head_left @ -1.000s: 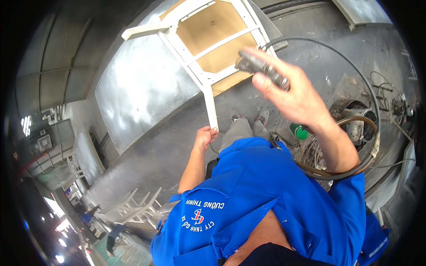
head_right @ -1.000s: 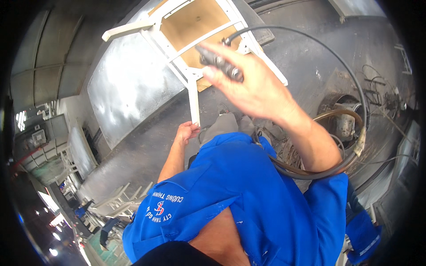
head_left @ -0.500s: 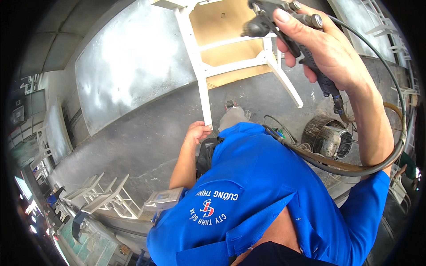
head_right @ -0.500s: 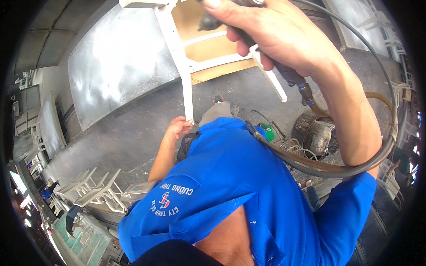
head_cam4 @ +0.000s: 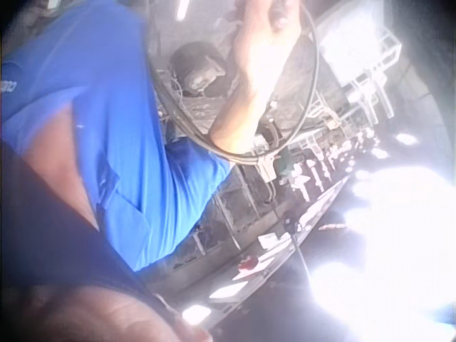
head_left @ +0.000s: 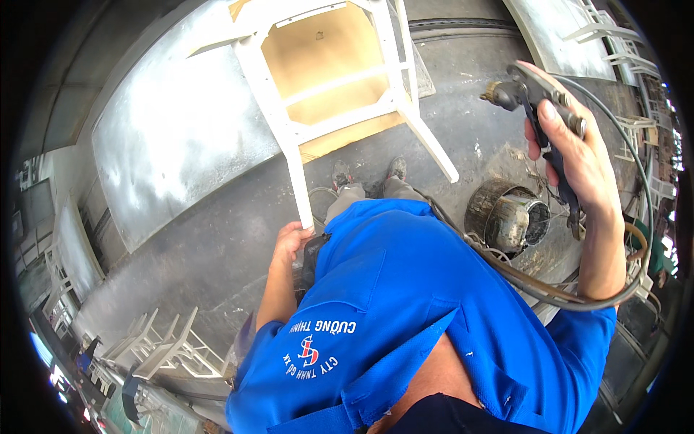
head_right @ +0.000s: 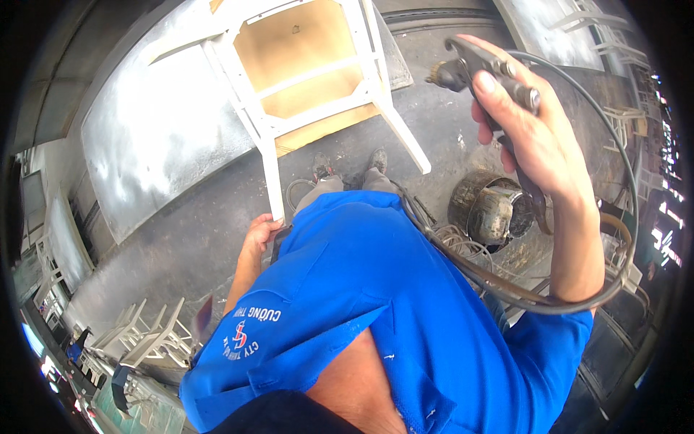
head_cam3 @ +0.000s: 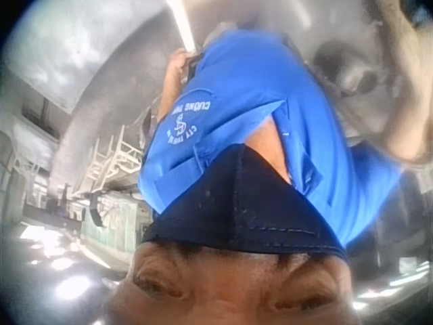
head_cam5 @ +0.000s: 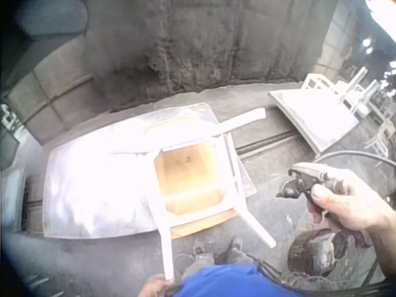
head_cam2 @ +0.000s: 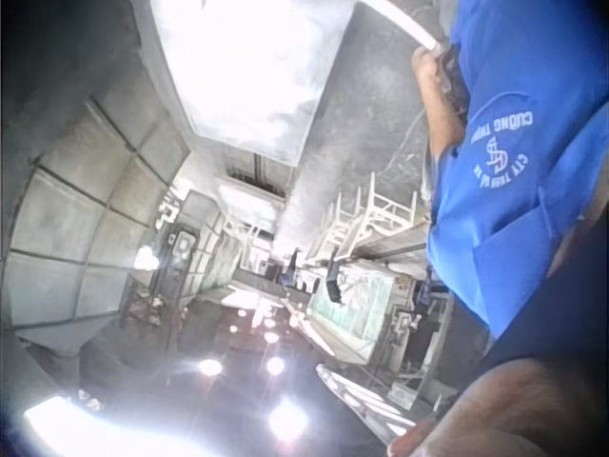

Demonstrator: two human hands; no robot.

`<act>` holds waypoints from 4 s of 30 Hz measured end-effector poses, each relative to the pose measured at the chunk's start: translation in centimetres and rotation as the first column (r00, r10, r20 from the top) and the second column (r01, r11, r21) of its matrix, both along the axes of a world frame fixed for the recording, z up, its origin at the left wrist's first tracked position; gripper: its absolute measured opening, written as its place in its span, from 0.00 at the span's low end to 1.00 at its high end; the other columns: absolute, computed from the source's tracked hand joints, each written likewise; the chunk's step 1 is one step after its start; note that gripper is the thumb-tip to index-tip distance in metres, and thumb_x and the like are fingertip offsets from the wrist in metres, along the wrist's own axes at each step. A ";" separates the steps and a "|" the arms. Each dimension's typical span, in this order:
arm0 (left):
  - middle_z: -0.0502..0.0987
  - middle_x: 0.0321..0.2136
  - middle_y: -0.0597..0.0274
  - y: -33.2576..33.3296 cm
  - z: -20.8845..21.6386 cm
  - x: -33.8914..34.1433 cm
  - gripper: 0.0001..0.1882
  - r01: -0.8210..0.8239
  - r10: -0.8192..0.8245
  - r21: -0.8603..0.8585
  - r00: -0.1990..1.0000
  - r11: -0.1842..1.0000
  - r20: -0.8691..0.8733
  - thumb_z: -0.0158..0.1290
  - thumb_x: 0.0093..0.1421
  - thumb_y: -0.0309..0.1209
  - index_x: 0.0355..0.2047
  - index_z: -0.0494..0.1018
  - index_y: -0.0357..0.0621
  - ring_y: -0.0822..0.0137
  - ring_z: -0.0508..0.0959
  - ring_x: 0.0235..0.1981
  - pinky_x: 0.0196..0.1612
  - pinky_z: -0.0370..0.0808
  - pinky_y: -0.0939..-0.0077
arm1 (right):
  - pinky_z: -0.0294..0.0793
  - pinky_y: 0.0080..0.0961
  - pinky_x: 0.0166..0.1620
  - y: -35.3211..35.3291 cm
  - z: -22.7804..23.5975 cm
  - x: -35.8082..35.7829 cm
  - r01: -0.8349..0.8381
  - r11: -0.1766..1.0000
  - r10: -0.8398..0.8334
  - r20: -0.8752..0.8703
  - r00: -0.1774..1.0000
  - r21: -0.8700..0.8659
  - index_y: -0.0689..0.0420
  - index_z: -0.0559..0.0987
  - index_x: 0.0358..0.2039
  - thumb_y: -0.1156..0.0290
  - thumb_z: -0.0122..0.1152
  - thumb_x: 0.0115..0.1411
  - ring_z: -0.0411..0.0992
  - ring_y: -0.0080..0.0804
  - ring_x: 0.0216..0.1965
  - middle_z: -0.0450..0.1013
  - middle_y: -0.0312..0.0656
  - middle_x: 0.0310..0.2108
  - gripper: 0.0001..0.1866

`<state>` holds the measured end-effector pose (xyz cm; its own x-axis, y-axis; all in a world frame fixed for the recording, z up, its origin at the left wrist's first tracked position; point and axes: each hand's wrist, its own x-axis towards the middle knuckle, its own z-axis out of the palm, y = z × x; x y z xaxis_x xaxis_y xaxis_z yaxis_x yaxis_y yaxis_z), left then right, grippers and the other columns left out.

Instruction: The person wipes a white chair frame with a blue cloth, then uses a spray gun to apply white paint to the chair. The person rotates the chair to cover all sides and places it on the floor after painting.

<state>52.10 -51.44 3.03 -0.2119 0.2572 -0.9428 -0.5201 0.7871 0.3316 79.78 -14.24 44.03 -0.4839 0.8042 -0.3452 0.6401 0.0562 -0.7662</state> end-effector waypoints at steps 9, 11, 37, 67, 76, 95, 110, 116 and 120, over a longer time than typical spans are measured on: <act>0.85 0.41 0.62 -0.4 0.1 0.9 0.23 0.004 -0.025 -0.159 0.991 0.987 -0.132 0.69 0.59 0.34 0.53 0.76 0.48 0.64 0.83 0.40 0.45 0.77 0.64 | 0.73 0.22 0.40 3.2 -2.7 3.5 -0.220 0.975 0.216 -0.110 0.970 -0.019 0.53 0.72 0.67 0.55 0.61 0.69 0.72 0.20 0.36 0.77 0.35 0.41 0.29; 0.85 0.41 0.63 -0.6 0.3 1.5 0.22 -0.027 -0.001 -0.155 0.983 0.988 -0.183 0.68 0.59 0.34 0.53 0.76 0.49 0.65 0.83 0.40 0.44 0.76 0.64 | 0.75 0.26 0.47 3.2 -3.7 3.0 -0.299 0.949 0.261 -0.282 0.923 -0.098 0.55 0.71 0.67 0.53 0.62 0.69 0.74 0.23 0.42 0.79 0.39 0.51 0.31; 0.83 0.29 0.65 -1.0 -0.7 3.1 0.16 -0.104 -0.012 -0.252 0.908 0.962 -0.420 0.64 0.63 0.36 0.50 0.77 0.48 0.69 0.78 0.24 0.27 0.73 0.69 | 0.72 0.22 0.38 6.1 -8.1 15.7 -0.022 1.000 0.027 -0.288 0.957 0.022 0.53 0.71 0.68 0.52 0.60 0.70 0.70 0.20 0.31 0.74 0.33 0.32 0.31; 0.85 0.38 0.53 -0.3 2.0 2.9 0.26 -0.031 -0.123 -0.319 0.883 0.947 -0.452 0.63 0.65 0.35 0.60 0.74 0.36 0.65 0.84 0.34 0.34 0.80 0.73 | 0.77 0.36 0.44 8.5 -22.2 18.3 0.164 0.955 -0.232 -0.281 0.931 -0.246 0.46 0.72 0.68 0.42 0.58 0.67 0.78 0.31 0.32 0.81 0.43 0.33 0.33; 0.85 0.38 0.56 -1.5 1.5 0.4 0.20 0.136 -0.184 -0.166 0.927 0.977 -0.327 0.64 0.63 0.35 0.52 0.78 0.38 0.65 0.83 0.37 0.44 0.79 0.69 | 0.73 0.41 0.61 0.4 -21.8 10.7 0.051 0.993 -0.008 -0.369 0.929 0.109 0.47 0.71 0.67 0.52 0.61 0.69 0.74 0.51 0.60 0.77 0.56 0.56 0.29; 0.85 0.35 0.56 -1.7 -2.2 -0.9 0.13 0.331 -0.280 0.126 0.909 0.935 -0.310 0.69 0.57 0.31 0.38 0.80 0.37 0.69 0.82 0.34 0.38 0.77 0.71 | 0.70 0.39 0.62 -12.0 -23.5 -3.5 0.197 0.917 -0.196 -0.038 0.980 0.348 0.49 0.70 0.68 0.53 0.59 0.70 0.72 0.52 0.63 0.74 0.58 0.59 0.29; 0.86 0.34 0.54 -2.0 -3.4 0.2 0.13 0.210 -0.134 0.246 0.947 0.946 -0.293 0.69 0.57 0.29 0.38 0.79 0.35 0.69 0.83 0.34 0.38 0.78 0.73 | 0.77 0.42 0.55 -5.4 -18.4 -11.8 0.185 0.835 -0.177 -0.066 0.982 0.517 0.45 0.73 0.66 0.51 0.60 0.68 0.78 0.56 0.53 0.80 0.56 0.49 0.28; 0.86 0.33 0.55 -2.0 -3.3 0.1 0.15 0.254 -0.177 0.214 0.929 0.943 -0.324 0.70 0.57 0.31 0.38 0.79 0.36 0.68 0.83 0.33 0.39 0.78 0.72 | 0.76 0.41 0.56 -5.0 -17.2 -11.6 0.185 0.651 -0.060 -0.192 0.979 0.736 0.46 0.73 0.66 0.53 0.61 0.68 0.77 0.55 0.55 0.79 0.56 0.51 0.28; 0.86 0.34 0.55 -1.8 -3.5 -0.2 0.16 0.249 -0.182 0.202 0.936 0.947 -0.303 0.71 0.55 0.35 0.38 0.80 0.38 0.68 0.83 0.33 0.38 0.77 0.70 | 0.74 0.39 0.59 -6.5 -16.8 -10.6 0.183 0.794 -0.113 -0.155 0.981 0.580 0.48 0.73 0.66 0.54 0.61 0.67 0.75 0.53 0.59 0.77 0.56 0.56 0.28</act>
